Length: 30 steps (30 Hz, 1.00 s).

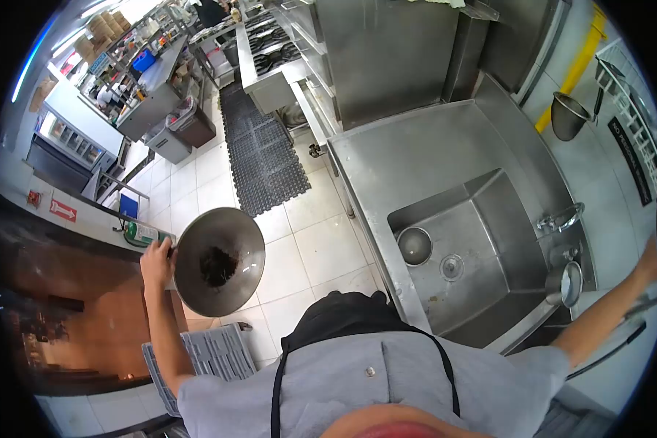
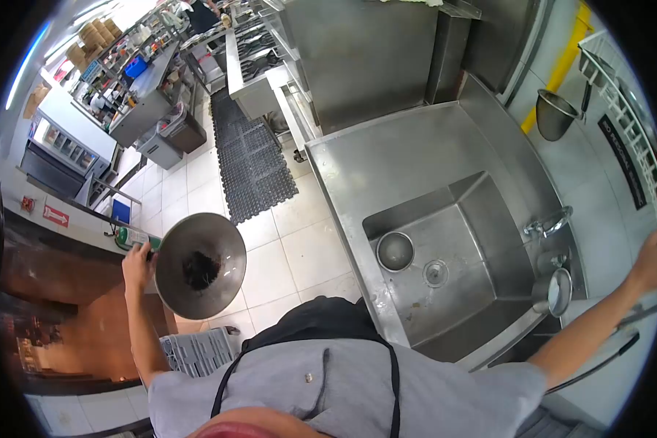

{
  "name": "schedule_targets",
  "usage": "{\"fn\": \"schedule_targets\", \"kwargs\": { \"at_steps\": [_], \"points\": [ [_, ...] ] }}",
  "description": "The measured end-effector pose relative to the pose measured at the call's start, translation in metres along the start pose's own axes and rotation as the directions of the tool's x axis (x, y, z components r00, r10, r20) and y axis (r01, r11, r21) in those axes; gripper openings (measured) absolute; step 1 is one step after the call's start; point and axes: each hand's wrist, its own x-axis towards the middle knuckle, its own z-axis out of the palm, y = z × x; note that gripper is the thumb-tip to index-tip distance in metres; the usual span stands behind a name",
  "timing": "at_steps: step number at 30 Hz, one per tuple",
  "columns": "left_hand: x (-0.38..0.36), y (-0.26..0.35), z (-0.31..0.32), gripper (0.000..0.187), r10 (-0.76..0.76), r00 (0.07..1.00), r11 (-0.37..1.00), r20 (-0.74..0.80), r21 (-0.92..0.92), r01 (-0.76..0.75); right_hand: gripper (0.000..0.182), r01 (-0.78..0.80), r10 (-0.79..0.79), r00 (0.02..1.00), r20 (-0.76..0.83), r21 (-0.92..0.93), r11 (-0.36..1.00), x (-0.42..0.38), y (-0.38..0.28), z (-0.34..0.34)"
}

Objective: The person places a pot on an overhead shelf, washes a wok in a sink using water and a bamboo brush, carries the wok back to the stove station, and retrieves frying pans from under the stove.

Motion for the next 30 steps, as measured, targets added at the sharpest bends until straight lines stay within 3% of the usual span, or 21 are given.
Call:
{"fn": "schedule_targets", "kwargs": {
  "at_steps": [1, 3, 4, 5, 8, 9, 11, 12, 14, 15, 16, 17, 18, 21, 22, 24, 26, 27, 28, 29, 30],
  "points": [
    [-0.018, 0.003, 0.007, 0.021, -0.011, 1.0, 1.0, 0.009, 0.003, 0.011, 0.019, -0.108, 0.116, 0.992, -0.054, 0.126, 0.986, -0.038, -0.021, -0.011],
    [-0.046, 0.015, 0.018, 0.022, -0.165, 0.986, 0.986, 0.02, -0.027, 0.165, 0.015, -0.5, 0.429, 0.863, 0.268, 0.322, 0.804, -0.137, -0.082, -0.037],
    [-0.057, 0.022, 0.023, 0.022, -0.171, 0.985, 0.985, 0.03, -0.025, 0.172, 0.014, -0.679, 0.551, 0.728, 0.407, 0.326, 0.657, -0.186, -0.112, -0.05],
    [-0.065, 0.027, 0.027, 0.023, -0.229, 0.97, 0.972, 0.082, -0.035, 0.233, 0.02, -0.858, 0.626, 0.496, 0.602, 0.227, 0.461, -0.228, -0.143, -0.059],
    [-0.097, 0.015, 0.054, 0.026, -0.315, 0.932, 0.947, 0.178, -0.01, 0.322, 0.021, -0.991, 0.612, 0.056, 0.789, -0.03, 0.129, -0.383, -0.209, -0.016],
    [-0.108, 0.008, 0.063, 0.027, -0.339, 0.914, 0.938, 0.224, -0.001, 0.348, 0.021, -0.992, 0.607, 0.044, 0.793, -0.037, 0.12, -0.418, -0.226, 0.006],
    [-0.131, 0.0, 0.071, 0.028, -0.384, 0.883, 0.918, 0.269, 0.015, 0.395, 0.027, -0.978, 0.253, -0.013, 0.967, -0.065, 0.2, -0.465, -0.248, 0.039],
    [-0.141, 0.003, 0.076, 0.029, -0.426, 0.845, 0.895, 0.323, 0.019, 0.445, 0.027, -0.978, 0.256, -0.012, 0.967, -0.064, 0.198, -0.478, -0.256, 0.057],
    [-0.159, 0.016, 0.073, 0.03, -0.469, 0.817, 0.872, 0.334, 0.032, 0.488, 0.035, -0.909, -0.279, -0.328, 0.903, -0.382, -0.166, -0.479, -0.266, 0.084],
    [-0.167, 0.023, 0.072, 0.03, -0.514, 0.787, 0.846, 0.341, 0.049, 0.532, 0.035, -0.913, -0.281, -0.318, 0.906, -0.373, -0.167, -0.471, -0.264, 0.092],
    [-0.174, 0.028, 0.07, 0.029, -0.54, 0.757, 0.826, 0.368, 0.058, 0.561, 0.039, -0.928, -0.036, -0.343, 0.939, -0.333, 0.167, -0.45, -0.255, 0.087],
    [-0.186, 0.029, 0.071, 0.029, -0.55, 0.751, 0.82, 0.365, 0.065, 0.569, 0.044, -0.811, 0.199, -0.273, 0.941, -0.337, 0.479, -0.411, -0.246, 0.065],
    [-0.199, 0.03, 0.076, 0.028, -0.57, 0.745, 0.811, 0.347, 0.094, 0.577, 0.047, -0.757, 0.306, -0.271, 0.912, -0.399, 0.517, -0.343, -0.237, 0.023],
    [-0.228, 0.039, 0.082, 0.029, -0.641, 0.671, 0.756, 0.372, 0.154, 0.636, 0.039, -0.72, 0.27, -0.096, 0.958, -0.254, 0.645, -0.346, -0.245, 0.011],
    [-0.238, 0.038, 0.086, 0.031, -0.644, 0.676, 0.755, 0.359, 0.151, 0.638, 0.037, -0.76, 0.155, 0.002, 0.988, -0.099, 0.642, -0.405, -0.256, 0.039],
    [-0.247, 0.031, 0.089, 0.033, -0.643, 0.679, 0.756, 0.353, 0.154, 0.636, 0.034, -0.8, -0.086, 0.198, 0.976, 0.211, 0.562, -0.519, -0.277, 0.092],
    [-0.244, 0.031, 0.093, 0.037, -0.66, 0.642, 0.741, 0.39, 0.198, 0.642, 0.03, -0.997, -0.199, -0.054, 0.978, -0.063, -0.037, -0.574, -0.286, 0.135],
    [-0.239, 0.033, 0.091, 0.037, -0.66, 0.642, 0.739, 0.391, 0.188, 0.646, 0.028, -0.718, -0.431, -0.174, 0.886, -0.413, -0.56, -0.588, -0.293, 0.145],
    [-0.234, 0.034, 0.087, 0.036, -0.672, 0.62, 0.728, 0.404, 0.206, 0.654, 0.028, -0.722, -0.426, -0.162, 0.89, -0.401, -0.564, -0.596, -0.302, 0.146],
    [-0.231, 0.037, 0.084, 0.036, -0.684, 0.596, 0.714, 0.42, 0.222, 0.663, 0.025, -0.956, -0.27, -0.156, 0.95, -0.214, -0.201, -0.599, -0.309, 0.15],
    [-0.233, 0.035, 0.088, 0.035, -0.687, 0.604, 0.713, 0.404, 0.218, 0.666, 0.024, -0.971, -0.124, -0.068, 0.99, -0.037, 0.237, -0.596, -0.307, 0.161]
  ]
}}
